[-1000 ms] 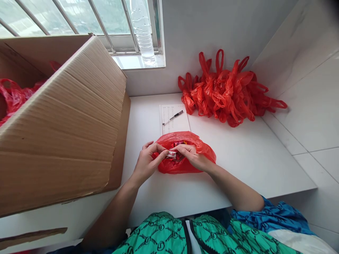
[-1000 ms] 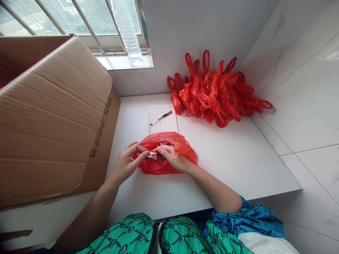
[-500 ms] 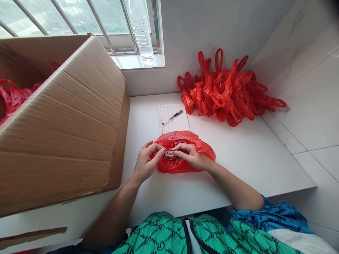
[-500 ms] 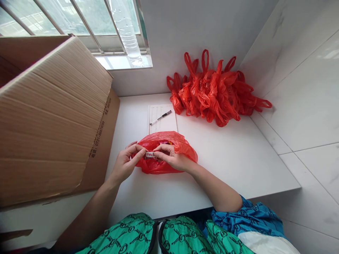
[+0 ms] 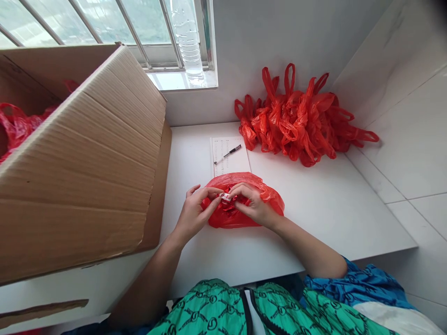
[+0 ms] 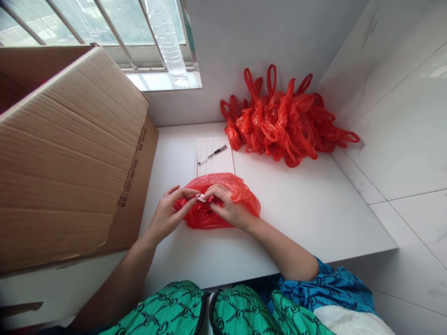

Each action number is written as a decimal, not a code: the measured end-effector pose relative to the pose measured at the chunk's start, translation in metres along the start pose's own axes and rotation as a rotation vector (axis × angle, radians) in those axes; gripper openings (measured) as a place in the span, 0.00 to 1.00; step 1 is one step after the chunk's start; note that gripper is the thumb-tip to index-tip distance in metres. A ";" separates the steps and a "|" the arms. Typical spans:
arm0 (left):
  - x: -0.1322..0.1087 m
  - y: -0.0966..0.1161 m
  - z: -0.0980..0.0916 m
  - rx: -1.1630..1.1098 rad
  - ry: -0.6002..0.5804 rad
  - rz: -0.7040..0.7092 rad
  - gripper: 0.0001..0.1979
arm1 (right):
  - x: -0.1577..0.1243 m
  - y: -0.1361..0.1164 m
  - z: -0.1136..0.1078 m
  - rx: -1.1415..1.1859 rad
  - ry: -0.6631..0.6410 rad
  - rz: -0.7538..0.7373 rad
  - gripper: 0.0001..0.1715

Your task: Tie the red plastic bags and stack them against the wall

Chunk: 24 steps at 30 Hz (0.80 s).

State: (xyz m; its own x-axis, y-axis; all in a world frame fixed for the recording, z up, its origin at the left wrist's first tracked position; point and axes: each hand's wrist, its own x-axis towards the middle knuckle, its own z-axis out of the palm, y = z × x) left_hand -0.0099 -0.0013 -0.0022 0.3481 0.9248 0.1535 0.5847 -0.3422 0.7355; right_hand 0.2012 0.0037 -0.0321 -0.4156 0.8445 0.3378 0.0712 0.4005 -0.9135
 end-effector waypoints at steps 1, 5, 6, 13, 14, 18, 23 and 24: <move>0.000 0.000 0.000 -0.003 0.013 0.004 0.09 | 0.000 0.001 0.000 0.027 -0.012 0.026 0.11; 0.000 -0.002 0.001 0.005 0.036 0.010 0.09 | -0.001 0.002 0.002 0.098 0.016 0.145 0.09; 0.000 -0.002 0.002 0.009 0.038 0.014 0.09 | -0.001 0.001 0.002 0.113 0.032 0.167 0.09; -0.001 -0.003 0.003 0.019 0.079 0.051 0.08 | -0.001 -0.003 0.001 0.237 -0.018 0.276 0.09; -0.001 -0.004 0.004 0.010 0.079 0.052 0.08 | -0.001 -0.003 0.001 0.234 -0.023 0.270 0.10; -0.002 -0.004 0.005 -0.016 0.080 0.062 0.08 | -0.001 -0.003 0.001 0.189 -0.019 0.245 0.08; -0.001 -0.009 0.006 0.068 0.055 0.074 0.09 | 0.001 -0.005 -0.005 0.001 0.002 0.182 0.03; -0.001 -0.011 0.006 0.109 0.032 0.087 0.08 | 0.002 -0.004 -0.007 -0.063 0.014 0.175 0.03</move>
State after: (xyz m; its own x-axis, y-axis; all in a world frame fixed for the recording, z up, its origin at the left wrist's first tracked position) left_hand -0.0117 0.0006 -0.0143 0.3783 0.8950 0.2363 0.6301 -0.4360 0.6425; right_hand 0.2067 0.0060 -0.0264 -0.3795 0.9078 0.1785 0.1979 0.2681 -0.9429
